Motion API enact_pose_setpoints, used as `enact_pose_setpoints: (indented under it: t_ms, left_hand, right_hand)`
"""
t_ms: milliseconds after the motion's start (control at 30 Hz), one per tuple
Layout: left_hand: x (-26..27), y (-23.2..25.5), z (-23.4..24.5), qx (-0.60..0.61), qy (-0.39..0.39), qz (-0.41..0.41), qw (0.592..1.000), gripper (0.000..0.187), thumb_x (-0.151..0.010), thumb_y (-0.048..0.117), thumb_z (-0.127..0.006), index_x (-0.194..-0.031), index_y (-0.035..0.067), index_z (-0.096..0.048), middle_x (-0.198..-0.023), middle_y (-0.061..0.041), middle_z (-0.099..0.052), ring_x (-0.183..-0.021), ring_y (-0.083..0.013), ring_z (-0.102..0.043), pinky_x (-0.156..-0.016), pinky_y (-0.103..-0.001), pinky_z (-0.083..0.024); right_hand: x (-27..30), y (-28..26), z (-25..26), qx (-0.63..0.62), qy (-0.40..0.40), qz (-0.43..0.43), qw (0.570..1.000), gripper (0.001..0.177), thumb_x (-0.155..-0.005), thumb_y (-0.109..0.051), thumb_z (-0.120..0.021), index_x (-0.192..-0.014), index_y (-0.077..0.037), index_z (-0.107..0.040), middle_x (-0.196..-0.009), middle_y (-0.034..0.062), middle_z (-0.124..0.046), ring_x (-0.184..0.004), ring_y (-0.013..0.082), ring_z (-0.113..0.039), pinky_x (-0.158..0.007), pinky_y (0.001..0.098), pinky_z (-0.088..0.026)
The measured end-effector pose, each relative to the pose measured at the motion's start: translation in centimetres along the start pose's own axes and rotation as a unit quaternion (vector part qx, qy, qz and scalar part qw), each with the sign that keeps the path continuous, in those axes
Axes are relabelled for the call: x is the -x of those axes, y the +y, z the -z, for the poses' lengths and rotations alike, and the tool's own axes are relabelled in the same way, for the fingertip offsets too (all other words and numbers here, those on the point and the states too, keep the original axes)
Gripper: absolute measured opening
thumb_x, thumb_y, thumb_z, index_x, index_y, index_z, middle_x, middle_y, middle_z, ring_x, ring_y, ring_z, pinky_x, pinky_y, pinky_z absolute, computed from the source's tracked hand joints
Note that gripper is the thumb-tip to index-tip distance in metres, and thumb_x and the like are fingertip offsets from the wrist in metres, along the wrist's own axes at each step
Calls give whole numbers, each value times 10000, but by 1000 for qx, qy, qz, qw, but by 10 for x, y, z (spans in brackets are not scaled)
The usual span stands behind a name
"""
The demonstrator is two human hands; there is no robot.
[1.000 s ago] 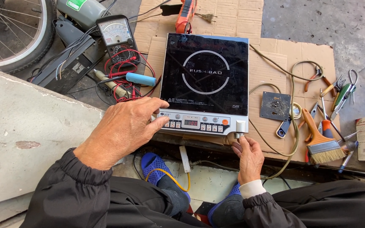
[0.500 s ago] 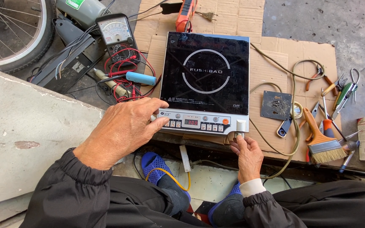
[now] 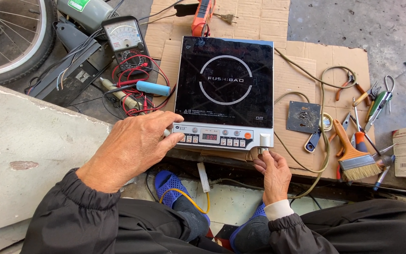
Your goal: The person sits on the floor and tests an induction cooktop by plugging it in, pressing control buttons, and placing a metal plate on the surface to observe the digital display response.
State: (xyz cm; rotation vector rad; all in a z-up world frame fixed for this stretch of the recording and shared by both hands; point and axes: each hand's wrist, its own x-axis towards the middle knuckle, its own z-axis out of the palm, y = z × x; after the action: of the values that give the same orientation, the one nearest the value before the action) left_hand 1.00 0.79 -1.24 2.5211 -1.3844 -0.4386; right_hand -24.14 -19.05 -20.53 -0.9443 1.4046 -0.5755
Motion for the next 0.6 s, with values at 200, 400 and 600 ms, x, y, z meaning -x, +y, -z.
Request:
enact_pose_setpoints:
  t_ms: [200, 400, 600]
  left_hand:
    - [0, 6, 4, -5, -15, 2, 1000, 404, -994, 455, -690, -1363, 292, -709, -1292, 60, -801, -1121, -327, -764, -856, -563, -579]
    - [1, 2, 1, -30, -76, 54, 995, 464, -990, 535, -662, -1426, 375, -657, -1324, 102, -778, -1154, -311, -758, -895, -590, -605]
    - [3, -6, 0, -51, -114, 73, 989, 473, -986, 571, -655, -1422, 393, -616, -1326, 125, -765, -1168, -312, -757, -934, -591, -609]
  right_hand:
    - [-14, -14, 15, 43, 82, 103, 990, 238, -1057, -240, -688, -1215, -62, -665, -1000, 103, -791, -757, 154, -716, -670, 270, -547]
    - [-68, -81, 16, 178, 106, 165, 964, 370, -987, -272, -702, -1302, -92, -628, -1213, 77, -714, -1067, 205, -696, -979, 369, -566]
    - [-172, -63, 34, 367, 135, 162, 906, 609, -911, -362, -728, -1425, -81, -561, -1451, 152, -598, -1362, 359, -540, -1114, 551, -433]
